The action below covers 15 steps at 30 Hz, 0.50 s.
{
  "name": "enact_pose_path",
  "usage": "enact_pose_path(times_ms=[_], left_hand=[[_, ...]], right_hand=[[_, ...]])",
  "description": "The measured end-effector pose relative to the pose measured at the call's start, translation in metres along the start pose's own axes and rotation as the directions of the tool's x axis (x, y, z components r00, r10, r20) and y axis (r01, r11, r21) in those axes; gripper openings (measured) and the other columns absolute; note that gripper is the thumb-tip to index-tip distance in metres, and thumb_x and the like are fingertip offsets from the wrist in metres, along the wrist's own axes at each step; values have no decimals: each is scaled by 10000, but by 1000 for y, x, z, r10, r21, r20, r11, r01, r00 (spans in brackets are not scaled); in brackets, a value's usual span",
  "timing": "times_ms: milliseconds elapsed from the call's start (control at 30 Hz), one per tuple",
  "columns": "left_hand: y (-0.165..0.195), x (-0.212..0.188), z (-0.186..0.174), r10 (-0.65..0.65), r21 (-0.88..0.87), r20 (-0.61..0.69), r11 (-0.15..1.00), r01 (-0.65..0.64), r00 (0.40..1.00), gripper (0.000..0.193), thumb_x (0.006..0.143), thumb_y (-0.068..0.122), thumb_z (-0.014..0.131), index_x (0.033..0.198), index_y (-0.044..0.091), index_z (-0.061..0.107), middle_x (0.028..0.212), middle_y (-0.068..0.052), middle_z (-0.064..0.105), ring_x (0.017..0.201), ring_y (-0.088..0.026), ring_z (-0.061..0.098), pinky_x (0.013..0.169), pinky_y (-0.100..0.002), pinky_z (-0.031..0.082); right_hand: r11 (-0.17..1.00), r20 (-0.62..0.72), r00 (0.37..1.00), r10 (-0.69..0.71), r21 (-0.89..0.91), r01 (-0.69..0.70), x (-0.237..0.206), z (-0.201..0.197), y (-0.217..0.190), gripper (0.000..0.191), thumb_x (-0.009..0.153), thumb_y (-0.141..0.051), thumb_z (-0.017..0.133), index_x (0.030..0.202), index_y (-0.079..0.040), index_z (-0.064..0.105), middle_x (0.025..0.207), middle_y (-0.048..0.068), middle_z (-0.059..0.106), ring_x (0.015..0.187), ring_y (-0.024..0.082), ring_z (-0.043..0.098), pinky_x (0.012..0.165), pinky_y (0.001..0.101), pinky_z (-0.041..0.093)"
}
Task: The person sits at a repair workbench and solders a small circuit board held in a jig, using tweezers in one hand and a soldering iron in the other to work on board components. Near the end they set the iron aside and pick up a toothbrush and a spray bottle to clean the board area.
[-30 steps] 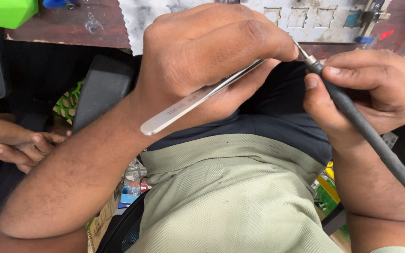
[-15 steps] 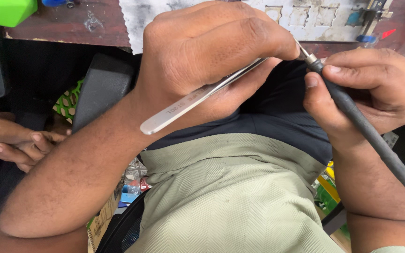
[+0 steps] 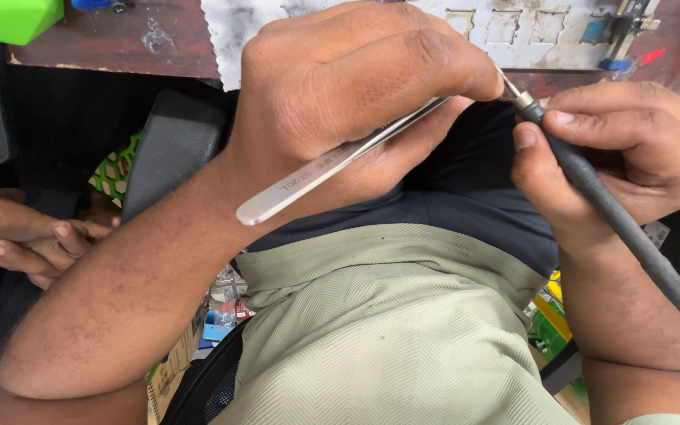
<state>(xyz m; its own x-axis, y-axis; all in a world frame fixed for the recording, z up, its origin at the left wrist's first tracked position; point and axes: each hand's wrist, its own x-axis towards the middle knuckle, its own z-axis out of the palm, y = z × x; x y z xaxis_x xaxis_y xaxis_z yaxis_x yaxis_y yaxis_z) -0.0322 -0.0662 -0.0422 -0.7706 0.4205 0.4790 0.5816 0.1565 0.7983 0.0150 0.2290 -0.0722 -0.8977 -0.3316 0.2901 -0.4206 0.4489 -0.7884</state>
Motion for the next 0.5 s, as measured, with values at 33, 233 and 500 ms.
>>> enact_pose_path(times_ms=[33,233,500], left_hand=[[0,0,0,-1,-1,0,1000,1,1000,208,981,-60,737,1140,57,673,1105,-32,709,1039,-167,730,888,-259,603],[1,0,0,-13,6,-5,1000,13,1000,210,994,-52,735,1148,76,672,1091,-19,706,1023,-154,726,870,-255,594],[1,1,0,-21,37,-25,999,22,999,218,1006,-34,746,1154,102,661,1055,-3,706,957,-124,720,796,-244,569]], right_hand=[[1000,-7,1000,-13,10,13,1,1,2,208,977,34,845,1017,33,641,1030,177,718,833,202,734,748,254,590],[1000,-2,1000,-10,-27,10,-2,-1,3,233,954,38,841,1026,21,619,1021,188,713,818,211,712,723,262,572],[1000,-24,1000,1,-20,-2,-2,0,4,258,940,33,848,1008,17,600,1019,189,711,829,221,706,734,266,570]])
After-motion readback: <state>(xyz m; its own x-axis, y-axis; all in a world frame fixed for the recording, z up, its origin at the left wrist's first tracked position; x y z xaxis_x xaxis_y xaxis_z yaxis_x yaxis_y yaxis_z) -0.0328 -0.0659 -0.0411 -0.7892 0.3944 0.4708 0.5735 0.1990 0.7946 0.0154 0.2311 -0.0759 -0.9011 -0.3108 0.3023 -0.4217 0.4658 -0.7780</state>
